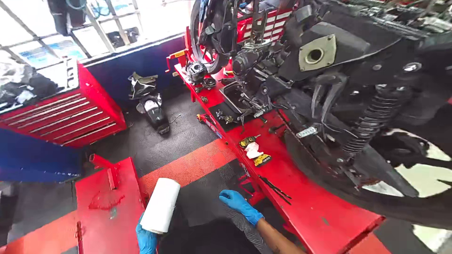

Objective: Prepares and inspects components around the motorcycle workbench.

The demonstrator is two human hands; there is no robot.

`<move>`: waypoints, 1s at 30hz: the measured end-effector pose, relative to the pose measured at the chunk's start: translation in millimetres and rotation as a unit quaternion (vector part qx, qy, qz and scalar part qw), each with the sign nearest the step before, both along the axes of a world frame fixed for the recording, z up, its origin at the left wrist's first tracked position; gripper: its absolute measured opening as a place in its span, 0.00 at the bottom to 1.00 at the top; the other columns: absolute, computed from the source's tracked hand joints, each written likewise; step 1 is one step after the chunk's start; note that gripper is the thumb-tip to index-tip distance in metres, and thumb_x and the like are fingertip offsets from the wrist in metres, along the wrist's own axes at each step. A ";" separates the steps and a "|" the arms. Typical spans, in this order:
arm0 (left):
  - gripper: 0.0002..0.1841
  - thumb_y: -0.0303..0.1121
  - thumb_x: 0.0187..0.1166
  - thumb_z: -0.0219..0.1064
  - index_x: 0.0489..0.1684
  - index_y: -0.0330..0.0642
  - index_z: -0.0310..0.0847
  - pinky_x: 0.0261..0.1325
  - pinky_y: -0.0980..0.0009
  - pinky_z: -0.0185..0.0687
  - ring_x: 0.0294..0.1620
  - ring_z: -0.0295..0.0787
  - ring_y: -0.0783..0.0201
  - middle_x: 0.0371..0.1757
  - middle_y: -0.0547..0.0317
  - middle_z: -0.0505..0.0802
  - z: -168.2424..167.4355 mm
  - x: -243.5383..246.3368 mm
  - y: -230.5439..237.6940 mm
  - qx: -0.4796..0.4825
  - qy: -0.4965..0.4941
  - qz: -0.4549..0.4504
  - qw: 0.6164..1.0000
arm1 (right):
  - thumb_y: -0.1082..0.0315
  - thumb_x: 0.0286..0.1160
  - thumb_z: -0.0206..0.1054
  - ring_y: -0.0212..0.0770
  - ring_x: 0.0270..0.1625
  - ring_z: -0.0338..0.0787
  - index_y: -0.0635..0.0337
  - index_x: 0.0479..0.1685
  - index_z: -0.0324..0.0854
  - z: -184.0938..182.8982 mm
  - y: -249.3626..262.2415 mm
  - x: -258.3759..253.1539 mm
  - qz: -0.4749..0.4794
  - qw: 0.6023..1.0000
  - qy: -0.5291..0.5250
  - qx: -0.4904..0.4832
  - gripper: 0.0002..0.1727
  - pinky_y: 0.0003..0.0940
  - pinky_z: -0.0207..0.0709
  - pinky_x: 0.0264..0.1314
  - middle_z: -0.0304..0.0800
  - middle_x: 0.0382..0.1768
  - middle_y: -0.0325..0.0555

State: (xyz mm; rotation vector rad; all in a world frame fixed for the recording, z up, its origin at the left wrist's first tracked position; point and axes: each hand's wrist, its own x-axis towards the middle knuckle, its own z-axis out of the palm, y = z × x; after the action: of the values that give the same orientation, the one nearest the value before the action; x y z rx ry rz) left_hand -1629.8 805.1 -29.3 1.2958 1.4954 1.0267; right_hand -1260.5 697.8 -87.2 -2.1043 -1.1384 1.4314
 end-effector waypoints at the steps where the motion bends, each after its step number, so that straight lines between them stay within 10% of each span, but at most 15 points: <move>1: 0.26 0.31 0.69 0.65 0.61 0.15 0.74 0.62 0.73 0.86 0.50 0.90 0.76 0.51 0.45 0.92 0.5 -2.2 33.8 0.001 0.006 -0.030 1.000 | 0.53 0.85 0.64 0.49 0.59 0.92 0.58 0.61 0.88 8.3 16.1 -5.0 -0.031 1.000 -0.001 -0.007 0.21 0.55 0.80 0.69 0.94 0.54 0.53; 12: 0.20 0.30 0.71 0.69 0.58 0.24 0.82 0.66 0.55 0.88 0.53 0.94 0.58 0.51 0.42 0.94 15.8 96.8 313.1 -0.027 0.077 -0.277 0.957 | 0.62 0.79 0.70 0.36 0.48 0.93 0.61 0.57 0.88 65.8 189.9 -36.7 -0.329 0.930 0.094 0.137 0.14 0.38 0.87 0.57 0.95 0.47 0.46; 19: 0.13 0.30 0.69 0.69 0.42 0.28 0.91 0.66 0.57 0.86 0.55 0.93 0.57 0.50 0.43 0.94 11.6 187.8 431.4 0.170 0.124 -0.362 0.908 | 0.66 0.84 0.64 0.36 0.45 0.94 0.65 0.55 0.87 64.6 333.4 1.4 -0.385 0.877 0.213 0.194 0.13 0.34 0.88 0.55 0.95 0.44 0.46; 30: 0.19 0.33 0.68 0.67 0.49 0.22 0.87 0.68 0.44 0.81 0.57 0.91 0.43 0.53 0.33 0.93 -40.7 277.6 562.1 0.111 0.200 -0.569 0.790 | 0.63 0.79 0.70 0.41 0.49 0.93 0.62 0.57 0.88 -4.5 314.6 -23.4 -0.628 0.766 0.104 0.084 0.15 0.43 0.87 0.59 0.94 0.48 0.49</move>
State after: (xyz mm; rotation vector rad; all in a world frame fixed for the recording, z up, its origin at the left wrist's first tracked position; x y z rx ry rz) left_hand -1352.2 1367.2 -70.0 2.2374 0.5576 0.0975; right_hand -1283.9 1012.4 -91.7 -1.7808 0.3176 0.7557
